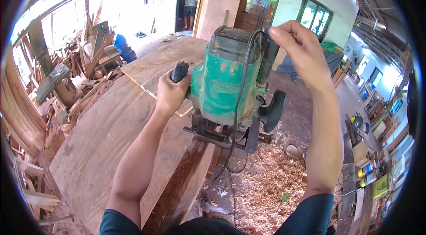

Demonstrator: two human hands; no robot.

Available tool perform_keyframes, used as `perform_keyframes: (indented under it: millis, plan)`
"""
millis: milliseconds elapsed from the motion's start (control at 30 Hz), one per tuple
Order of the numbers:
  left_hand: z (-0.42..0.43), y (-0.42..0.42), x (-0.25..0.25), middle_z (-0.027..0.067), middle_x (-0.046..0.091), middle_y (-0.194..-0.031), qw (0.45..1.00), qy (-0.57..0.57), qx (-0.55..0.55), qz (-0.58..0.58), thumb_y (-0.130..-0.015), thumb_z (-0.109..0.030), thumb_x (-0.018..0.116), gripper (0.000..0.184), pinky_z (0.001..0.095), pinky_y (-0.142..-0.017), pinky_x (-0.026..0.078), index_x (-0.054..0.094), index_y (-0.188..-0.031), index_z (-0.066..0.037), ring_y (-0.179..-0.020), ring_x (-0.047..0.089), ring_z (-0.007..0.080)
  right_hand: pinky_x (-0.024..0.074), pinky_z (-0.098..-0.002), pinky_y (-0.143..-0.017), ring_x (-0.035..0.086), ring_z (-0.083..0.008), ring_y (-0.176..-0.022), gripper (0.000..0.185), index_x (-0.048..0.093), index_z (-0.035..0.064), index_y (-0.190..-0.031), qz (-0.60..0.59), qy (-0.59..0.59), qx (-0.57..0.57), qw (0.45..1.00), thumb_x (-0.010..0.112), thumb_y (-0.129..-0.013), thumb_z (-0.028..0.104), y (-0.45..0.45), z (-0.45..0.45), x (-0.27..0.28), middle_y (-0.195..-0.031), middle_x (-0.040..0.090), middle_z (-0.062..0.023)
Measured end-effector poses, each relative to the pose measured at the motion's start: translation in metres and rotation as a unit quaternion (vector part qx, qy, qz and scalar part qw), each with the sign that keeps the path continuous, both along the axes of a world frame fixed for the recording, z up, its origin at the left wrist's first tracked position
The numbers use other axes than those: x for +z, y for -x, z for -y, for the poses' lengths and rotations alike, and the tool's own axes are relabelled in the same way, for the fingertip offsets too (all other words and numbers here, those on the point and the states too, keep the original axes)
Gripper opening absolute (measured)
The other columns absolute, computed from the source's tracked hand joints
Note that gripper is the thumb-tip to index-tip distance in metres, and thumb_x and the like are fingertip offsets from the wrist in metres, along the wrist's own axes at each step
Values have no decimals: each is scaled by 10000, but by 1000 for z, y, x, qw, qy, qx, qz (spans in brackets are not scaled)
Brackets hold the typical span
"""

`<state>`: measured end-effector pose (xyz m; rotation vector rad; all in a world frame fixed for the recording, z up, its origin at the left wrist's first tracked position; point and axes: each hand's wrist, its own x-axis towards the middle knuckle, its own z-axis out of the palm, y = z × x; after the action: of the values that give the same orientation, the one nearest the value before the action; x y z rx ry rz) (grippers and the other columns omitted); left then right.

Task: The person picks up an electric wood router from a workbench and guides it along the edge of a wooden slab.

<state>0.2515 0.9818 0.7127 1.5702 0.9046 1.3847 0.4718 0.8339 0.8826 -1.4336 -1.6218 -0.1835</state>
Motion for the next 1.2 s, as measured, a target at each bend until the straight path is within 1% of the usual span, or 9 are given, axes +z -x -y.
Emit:
perform_keyframes:
  millis: [133, 233, 300, 467, 600, 833, 1000, 1100, 1200]
  plan:
    - [-1, 1, -2, 37, 599, -677, 1000, 11, -3, -3, -848, -170, 638, 210, 287, -522, 442, 624, -839, 39, -581, 536, 97, 415, -255, -574, 535, -87, -656, 421, 668, -21, -1045, 108, -18, -111, 988, 660, -917, 380, 12, 3, 1, -757, 645, -16]
    - [-1, 1, 2, 37, 599, -672, 1000, 2, -3, 1, -845, -171, 636, 214, 284, -519, 440, 627, -838, 43, -573, 533, 94, 426, -275, -548, 549, -112, -622, 411, 648, -25, -932, 0, -1, 118, 993, 692, -896, 383, -13, 0, 6, -727, 652, -21]
    - [0, 0, 0, 36, 598, -669, 1000, -1, -3, 6, -844, -174, 637, 219, 282, -517, 440, 626, -833, 44, -572, 534, 92, 411, -268, -551, 522, -92, -631, 420, 644, -23, -959, -15, -5, 148, 989, 695, -895, 389, -17, -9, 2, -721, 620, -6]
    - [-4, 0, -3, 42, 596, -666, 1000, -7, -3, 9, -844, -181, 638, 228, 288, -522, 447, 614, -811, 44, -577, 542, 96, 408, -247, -605, 525, -73, -704, 438, 662, -21, -1045, 84, 25, -149, 985, 668, -914, 397, 17, 6, 4, -793, 616, -9]
    - [-5, 0, -3, 42, 601, -675, 1000, 1, 1, -4, -840, -193, 647, 242, 291, -542, 451, 620, -823, 47, -598, 536, 93, 406, -257, -558, 515, -93, -609, 425, 669, -12, -915, -18, -75, 139, 987, 694, -888, 411, -5, -7, -8, -662, 582, 4]
    - [-5, 0, -4, 49, 611, -685, 1000, 7, -2, 7, -829, -204, 670, 257, 298, -564, 462, 630, -842, 50, -615, 542, 100, 478, -291, -685, 586, -134, -708, 467, 672, -47, -944, 39, -71, -81, 993, 704, -877, 414, 12, -4, -10, -734, 637, -39]
    - [-10, 1, -9, 97, 640, -701, 1000, -16, 13, -3, -814, -225, 697, 287, 341, -632, 497, 632, -864, 50, -640, 596, 144, 435, -287, -904, 556, -134, -992, 403, 623, -47, -1175, -135, -85, -70, 985, 635, -948, 286, -34, 29, -94, -1087, 645, -93]
    - [-4, 3, -3, 140, 673, -736, 1000, 1, 12, -22, -809, -258, 699, 326, 348, -678, 505, 648, -899, 51, -700, 647, 175, 365, -347, -1047, 544, -233, -1164, 565, 559, -37, -1307, -222, -42, -84, 971, 620, -951, 399, -14, 44, -167, -1283, 580, -151]
    - [-2, 4, -2, 139, 677, -749, 1000, 8, 10, -16, -810, -261, 699, 337, 347, -683, 506, 650, -920, 53, -705, 651, 180, 454, -358, -888, 580, -191, -1016, 610, 493, -6, -1314, -437, -28, -45, 898, 668, -920, 425, -2, 36, -201, -1179, 594, -113]
